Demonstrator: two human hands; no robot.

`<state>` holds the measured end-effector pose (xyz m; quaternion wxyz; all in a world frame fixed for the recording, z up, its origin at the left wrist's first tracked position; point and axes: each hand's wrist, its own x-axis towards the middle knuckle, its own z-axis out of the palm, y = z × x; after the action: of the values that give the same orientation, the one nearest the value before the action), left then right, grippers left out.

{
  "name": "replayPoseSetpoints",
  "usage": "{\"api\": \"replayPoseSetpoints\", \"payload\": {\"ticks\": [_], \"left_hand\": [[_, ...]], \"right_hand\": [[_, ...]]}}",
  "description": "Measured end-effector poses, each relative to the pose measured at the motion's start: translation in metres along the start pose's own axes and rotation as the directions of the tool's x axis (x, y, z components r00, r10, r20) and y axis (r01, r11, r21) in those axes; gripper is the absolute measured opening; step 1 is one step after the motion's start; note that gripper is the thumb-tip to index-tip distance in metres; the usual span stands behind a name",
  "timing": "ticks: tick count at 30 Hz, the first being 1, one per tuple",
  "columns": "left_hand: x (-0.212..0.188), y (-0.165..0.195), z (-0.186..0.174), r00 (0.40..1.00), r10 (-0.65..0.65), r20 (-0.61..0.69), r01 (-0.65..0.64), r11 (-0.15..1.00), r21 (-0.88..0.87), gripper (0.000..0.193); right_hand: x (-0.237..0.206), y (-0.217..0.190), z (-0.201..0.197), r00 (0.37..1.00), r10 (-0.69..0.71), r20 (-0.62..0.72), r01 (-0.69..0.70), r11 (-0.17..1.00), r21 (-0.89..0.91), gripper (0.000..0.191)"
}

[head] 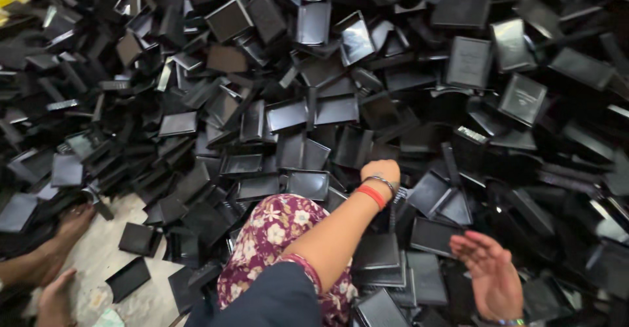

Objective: The person sits on the floor and repeatedly picks up two black plastic components from a large pile. They align and press the parts together by hand, then place the assembled unit back into the pile. The process is repeated continuously throughout the clip.

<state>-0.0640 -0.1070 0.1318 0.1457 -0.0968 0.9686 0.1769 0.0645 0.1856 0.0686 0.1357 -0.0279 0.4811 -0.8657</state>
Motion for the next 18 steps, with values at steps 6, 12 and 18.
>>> {"api": "replayPoseSetpoints", "payload": {"ticks": [6, 12, 18], "left_hand": [[-0.109, 0.049, -0.004, 0.939, 0.345, 0.003, -0.345, 0.939, -0.003, 0.026], [-0.240, 0.028, 0.009, 0.418, 0.891, 0.180, -0.811, 0.455, -0.368, 0.034], [-0.217, -0.076, -0.057, 0.903, 0.355, -0.242, -0.366, 0.930, -0.001, 0.029]], "right_hand": [[-0.036, -0.009, 0.038, 0.979, -0.139, -0.151, 0.123, 0.987, -0.105, 0.067], [-0.100, -0.017, 0.063, 0.999, 0.039, -0.015, -0.040, 0.998, -0.039, 0.071], [-0.144, -0.023, 0.051, 0.968, 0.219, -0.124, -0.103, 0.795, 0.598, 0.068]]}}
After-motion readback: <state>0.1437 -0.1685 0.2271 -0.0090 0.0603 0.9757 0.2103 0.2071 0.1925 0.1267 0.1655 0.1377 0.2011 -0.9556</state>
